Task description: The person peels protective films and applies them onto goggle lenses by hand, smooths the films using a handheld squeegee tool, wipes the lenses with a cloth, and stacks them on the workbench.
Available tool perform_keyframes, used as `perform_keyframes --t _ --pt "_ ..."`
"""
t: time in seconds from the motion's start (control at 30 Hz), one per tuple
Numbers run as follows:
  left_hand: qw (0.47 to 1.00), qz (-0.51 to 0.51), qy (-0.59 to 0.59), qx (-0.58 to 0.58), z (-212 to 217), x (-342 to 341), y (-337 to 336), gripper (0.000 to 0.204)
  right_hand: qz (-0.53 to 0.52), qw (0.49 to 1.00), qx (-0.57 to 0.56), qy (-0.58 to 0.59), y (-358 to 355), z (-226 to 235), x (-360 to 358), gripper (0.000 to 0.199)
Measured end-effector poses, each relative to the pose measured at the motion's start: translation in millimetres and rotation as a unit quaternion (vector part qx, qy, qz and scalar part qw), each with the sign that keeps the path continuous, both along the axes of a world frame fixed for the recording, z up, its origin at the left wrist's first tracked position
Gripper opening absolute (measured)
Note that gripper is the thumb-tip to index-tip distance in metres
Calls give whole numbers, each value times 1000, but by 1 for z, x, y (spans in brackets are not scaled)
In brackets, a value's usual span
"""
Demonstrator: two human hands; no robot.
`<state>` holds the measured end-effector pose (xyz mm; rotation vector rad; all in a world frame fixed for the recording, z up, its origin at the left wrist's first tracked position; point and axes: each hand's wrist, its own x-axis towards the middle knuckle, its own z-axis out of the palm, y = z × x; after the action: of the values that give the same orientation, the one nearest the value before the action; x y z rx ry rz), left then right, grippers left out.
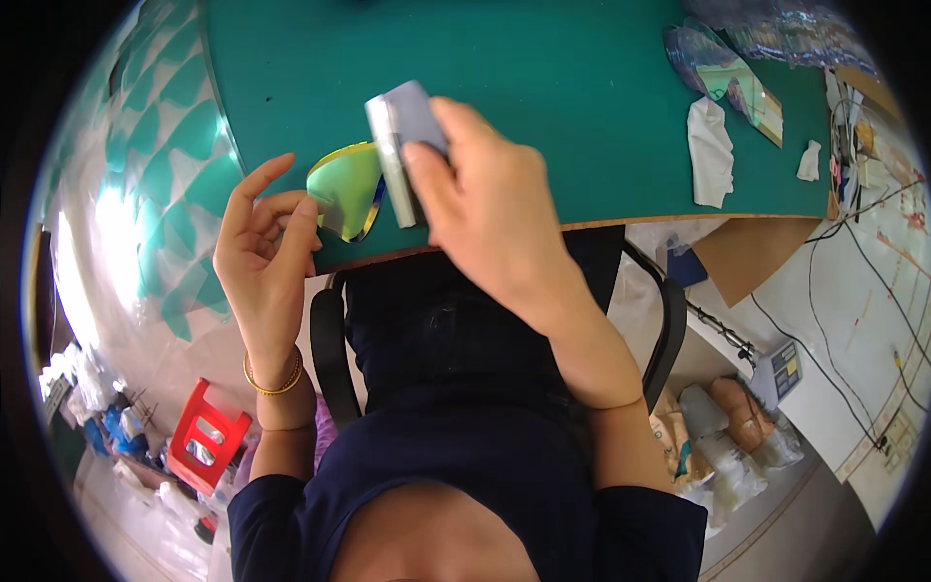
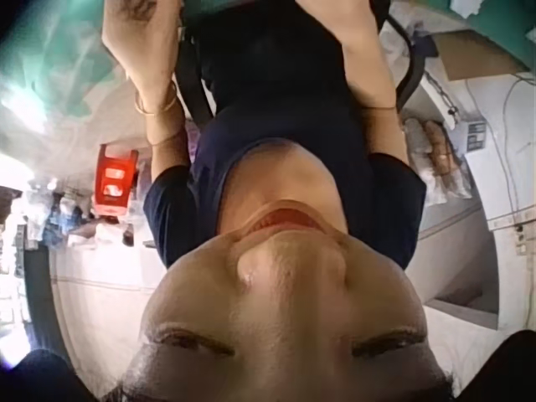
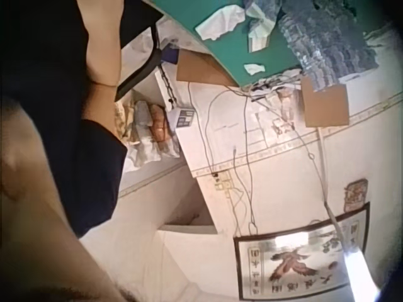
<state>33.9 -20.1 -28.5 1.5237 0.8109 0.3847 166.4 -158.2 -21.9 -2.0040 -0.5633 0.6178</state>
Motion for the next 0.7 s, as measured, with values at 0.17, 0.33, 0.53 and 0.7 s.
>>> perform_keyframes --t 0.17,0.33,0.53,0.7 --pt "1000 3 3 21 0 1 -2 32 24 998 -7 -63 0 -4 0 38" --pt "1000 5 9 9 -2 0 -1 32 95 994 26 -58 15 -8 -18 33" --pt "1000 4 -4 27 0 0 -4 30 50 994 3 -100 11 -2 -12 31" --pt "993 33 41 101 1 -8 -2 30 99 980 46 -165 25 -17 -37 32"
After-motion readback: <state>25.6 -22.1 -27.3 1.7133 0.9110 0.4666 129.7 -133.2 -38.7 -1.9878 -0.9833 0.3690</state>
